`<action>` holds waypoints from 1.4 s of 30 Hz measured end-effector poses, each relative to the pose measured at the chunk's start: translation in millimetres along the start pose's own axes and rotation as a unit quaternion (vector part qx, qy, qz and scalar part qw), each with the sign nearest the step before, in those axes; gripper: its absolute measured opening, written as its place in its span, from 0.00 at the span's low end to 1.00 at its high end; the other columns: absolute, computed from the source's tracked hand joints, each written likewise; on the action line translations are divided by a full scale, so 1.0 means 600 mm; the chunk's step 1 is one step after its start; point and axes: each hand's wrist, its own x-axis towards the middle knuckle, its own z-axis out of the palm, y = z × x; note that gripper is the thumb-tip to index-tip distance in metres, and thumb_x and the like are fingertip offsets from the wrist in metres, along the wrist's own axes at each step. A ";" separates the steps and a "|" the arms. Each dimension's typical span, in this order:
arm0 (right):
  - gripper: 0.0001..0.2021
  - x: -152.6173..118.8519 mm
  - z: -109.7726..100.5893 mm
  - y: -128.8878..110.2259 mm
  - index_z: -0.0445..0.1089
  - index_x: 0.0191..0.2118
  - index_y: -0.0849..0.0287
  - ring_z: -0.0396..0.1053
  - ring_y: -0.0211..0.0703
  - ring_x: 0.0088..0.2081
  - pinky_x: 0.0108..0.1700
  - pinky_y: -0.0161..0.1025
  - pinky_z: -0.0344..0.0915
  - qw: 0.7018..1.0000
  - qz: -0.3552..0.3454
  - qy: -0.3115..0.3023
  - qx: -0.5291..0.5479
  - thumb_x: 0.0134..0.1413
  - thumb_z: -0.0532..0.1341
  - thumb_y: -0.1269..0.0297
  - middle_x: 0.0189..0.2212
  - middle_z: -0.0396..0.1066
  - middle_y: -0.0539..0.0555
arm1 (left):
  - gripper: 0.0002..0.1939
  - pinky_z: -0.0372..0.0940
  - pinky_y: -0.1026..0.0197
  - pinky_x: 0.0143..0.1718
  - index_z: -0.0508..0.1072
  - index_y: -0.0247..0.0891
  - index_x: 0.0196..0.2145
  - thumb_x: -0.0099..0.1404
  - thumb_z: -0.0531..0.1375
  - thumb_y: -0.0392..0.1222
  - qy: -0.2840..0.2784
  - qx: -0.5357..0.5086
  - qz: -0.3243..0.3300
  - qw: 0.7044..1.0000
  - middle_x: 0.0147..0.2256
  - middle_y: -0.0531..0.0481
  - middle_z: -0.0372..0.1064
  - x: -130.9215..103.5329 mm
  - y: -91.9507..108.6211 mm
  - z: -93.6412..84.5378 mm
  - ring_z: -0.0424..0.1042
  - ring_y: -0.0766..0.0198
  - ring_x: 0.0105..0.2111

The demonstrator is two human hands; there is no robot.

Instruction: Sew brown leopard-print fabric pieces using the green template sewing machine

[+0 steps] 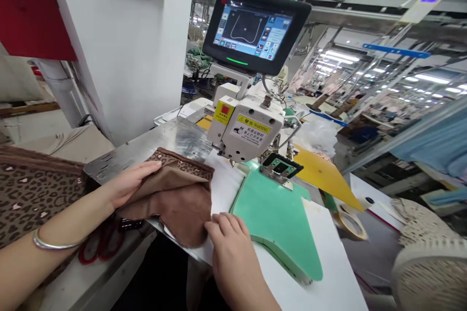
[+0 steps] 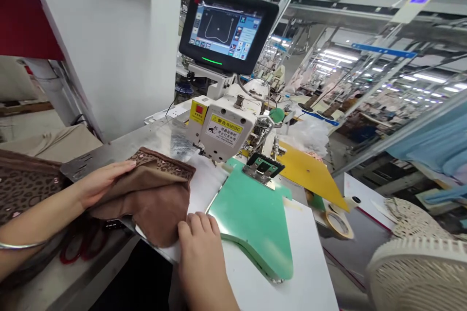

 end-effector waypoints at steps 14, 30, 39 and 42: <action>0.10 -0.023 0.009 -0.008 0.69 0.44 0.52 0.69 0.52 0.46 0.54 0.56 0.64 0.994 0.000 -0.044 0.101 0.58 0.59 0.71 0.42 0.72 0.53 | 0.14 0.61 0.49 0.60 0.80 0.52 0.46 0.64 0.59 0.43 -0.318 0.550 0.274 0.722 0.56 0.48 0.71 -0.088 -0.040 0.072 0.69 0.49 0.56; 0.08 0.024 0.041 0.028 0.67 0.32 0.55 0.68 0.49 0.39 0.39 0.45 0.61 0.996 -0.019 -0.082 -0.012 0.53 0.61 0.77 0.37 0.71 0.52 | 0.14 0.62 0.58 0.41 0.78 0.42 0.30 0.57 0.60 0.54 -0.046 0.543 0.227 0.807 0.38 0.47 0.72 0.107 0.049 -0.056 0.71 0.53 0.39; 0.07 0.060 0.022 -0.011 0.65 0.36 0.54 0.68 0.46 0.37 0.39 0.42 0.64 0.994 -0.049 0.012 0.100 0.65 0.52 0.71 0.36 0.68 0.54 | 0.21 0.56 0.65 0.22 0.69 0.35 0.30 0.69 0.56 0.57 -0.044 0.478 0.117 0.870 0.21 0.59 0.58 0.180 0.059 -0.050 0.57 0.71 0.19; 0.05 0.061 0.043 -0.030 0.66 0.36 0.54 0.70 0.48 0.38 0.38 0.41 0.66 0.995 -0.032 -0.020 0.092 0.60 0.57 0.71 0.36 0.69 0.54 | 0.20 0.55 0.65 0.23 0.71 0.36 0.41 0.66 0.59 0.57 -0.005 0.476 0.132 0.870 0.22 0.58 0.61 0.176 0.052 -0.058 0.60 0.69 0.19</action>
